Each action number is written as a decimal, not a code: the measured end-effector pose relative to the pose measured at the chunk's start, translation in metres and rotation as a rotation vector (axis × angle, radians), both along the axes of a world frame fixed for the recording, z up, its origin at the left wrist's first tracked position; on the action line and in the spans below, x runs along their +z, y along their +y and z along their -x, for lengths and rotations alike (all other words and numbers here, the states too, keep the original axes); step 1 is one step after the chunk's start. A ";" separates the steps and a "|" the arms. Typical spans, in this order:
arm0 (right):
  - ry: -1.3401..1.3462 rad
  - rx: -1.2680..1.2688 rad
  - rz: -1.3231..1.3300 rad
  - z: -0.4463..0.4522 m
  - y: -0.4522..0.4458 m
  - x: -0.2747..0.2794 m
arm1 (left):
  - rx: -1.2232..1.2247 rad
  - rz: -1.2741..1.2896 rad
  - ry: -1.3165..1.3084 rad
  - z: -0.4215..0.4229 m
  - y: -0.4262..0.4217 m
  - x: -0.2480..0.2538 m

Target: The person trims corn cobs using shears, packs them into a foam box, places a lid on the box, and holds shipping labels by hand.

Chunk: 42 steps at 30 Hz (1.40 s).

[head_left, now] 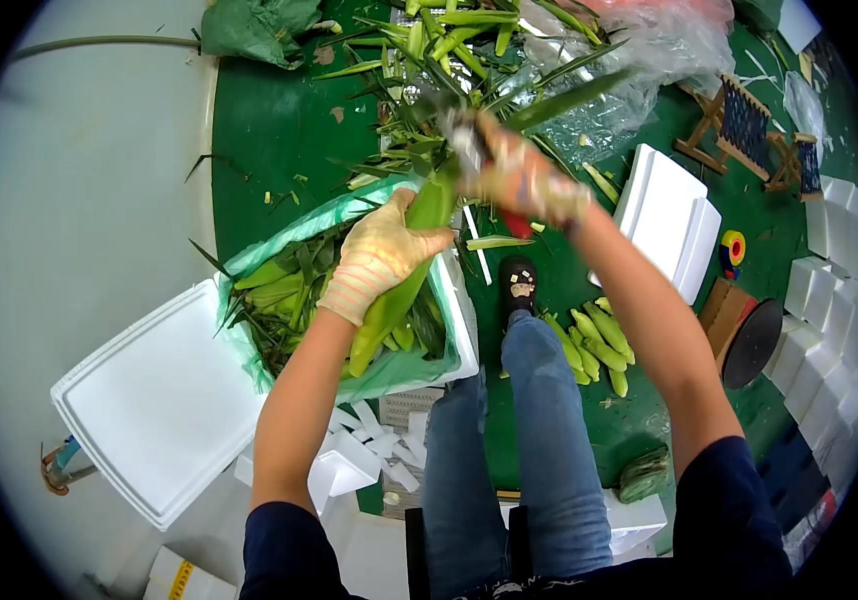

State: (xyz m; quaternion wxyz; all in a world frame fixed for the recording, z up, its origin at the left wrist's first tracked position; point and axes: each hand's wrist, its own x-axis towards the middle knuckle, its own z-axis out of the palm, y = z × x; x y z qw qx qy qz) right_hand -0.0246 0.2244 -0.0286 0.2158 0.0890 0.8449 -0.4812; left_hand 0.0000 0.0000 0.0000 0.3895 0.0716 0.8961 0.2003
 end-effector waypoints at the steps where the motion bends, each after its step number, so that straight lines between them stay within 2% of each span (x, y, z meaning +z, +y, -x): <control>1: -0.006 0.000 0.023 -0.001 -0.006 0.000 | 0.035 0.000 -0.017 -0.002 -0.010 0.004; 2: -0.030 -0.044 -0.007 0.013 -0.002 -0.012 | 0.069 0.000 -0.032 -0.002 -0.019 0.008; 3: 0.000 -0.132 -0.115 0.034 0.048 -0.008 | 0.067 -0.094 -0.032 0.020 0.018 -0.008; 6: 0.165 -0.164 -0.127 0.021 0.047 0.028 | 0.118 0.094 -0.022 0.033 0.004 0.010; 8: -0.145 0.009 -0.143 -0.006 0.040 0.072 | 0.140 0.091 0.041 0.038 0.002 0.011; 9: -0.045 0.101 -0.083 -0.031 0.037 0.068 | 0.146 0.087 0.076 0.041 0.003 0.011; 10: -0.204 0.237 -0.023 -0.044 0.034 0.071 | 0.148 0.094 0.070 0.041 0.004 0.012; 11: -0.189 0.221 0.029 -0.066 0.025 0.056 | 0.128 0.117 0.088 0.040 0.006 0.013; 12: -0.419 0.235 0.124 -0.069 0.018 0.054 | 0.106 0.138 0.110 0.040 0.009 0.014; 15: -0.439 0.233 0.274 -0.084 0.008 0.009 | 0.061 0.167 0.108 0.041 0.016 0.022; 17: -0.364 0.151 0.600 -0.082 0.008 -0.018 | 0.041 0.176 0.079 0.040 0.017 0.029; 18: -0.503 0.165 0.364 -0.063 0.010 0.004 | 0.021 0.162 0.029 0.041 0.017 0.032; 20: -0.607 0.186 0.555 -0.040 0.017 0.012 | -0.001 0.145 -0.019 0.040 0.015 0.034; 21: -0.671 0.193 0.638 -0.029 0.023 0.021 | 0.028 -0.029 -0.063 0.038 0.012 0.034; 22: -0.524 0.224 0.729 -0.027 0.025 0.010 | 0.057 -0.205 -0.107 0.036 0.010 0.031; 23: -0.487 0.266 0.586 -0.020 0.030 0.010 | 0.055 -0.210 -0.105 0.035 0.003 0.023; 25: -0.456 0.454 0.445 -0.008 0.034 0.004 | 0.176 -0.468 -0.223 0.035 -0.002 0.013; 26: -0.454 0.456 0.441 -0.006 0.038 0.003 | 0.330 -0.622 -0.320 0.032 -0.007 0.010; 28: -0.533 0.393 0.575 -0.001 0.040 0.011 | 0.390 -0.578 -0.293 0.039 -0.009 0.018; 29: -0.499 0.265 0.566 -0.004 0.040 0.003 | 0.449 -0.531 -0.266 0.043 -0.013 0.019; 30: -0.479 0.083 0.693 -0.005 0.042 -0.005 | 0.512 -0.500 -0.203 0.044 -0.025 0.003; 31: -0.450 -0.099 0.815 -0.004 0.045 -0.014 | 0.680 -0.626 -0.198 0.043 -0.032 -0.003; 32: -0.304 0.054 0.746 -0.007 0.055 -0.025 | 0.800 -0.741 -0.243 0.044 -0.040 -0.007; 33: -0.436 0.081 0.592 -0.003 0.050 0.003 | 0.918 -0.849 -0.284 0.046 -0.048 -0.007; 34: -0.408 0.143 0.526 -0.011 0.039 0.015 | 0.926 -0.833 -0.274 0.048 -0.054 -0.007; 36: -0.429 0.295 0.326 -0.048 0.015 0.038 | 1.311 -1.088 -0.129 0.049 -0.050 -0.011; 37: -0.448 0.387 0.182 -0.064 0.005 0.051 | 1.395 -1.164 0.043 0.052 -0.038 -0.010; 39: -0.586 0.331 0.322 -0.105 -0.017 0.048 | 1.678 -1.137 0.242 0.064 -0.026 -0.015; 40: -0.580 0.259 0.321 -0.126 -0.030 0.044 | 1.845 -1.225 0.072 0.069 -0.035 -0.028; 41: -0.576 0.182 0.320 -0.136 -0.043 0.043 | 1.843 -1.229 0.067 0.069 -0.032 -0.028; 42: -0.731 0.117 0.292 -0.122 -0.051 0.059 | 1.940 -1.237 0.083 0.066 -0.027 -0.029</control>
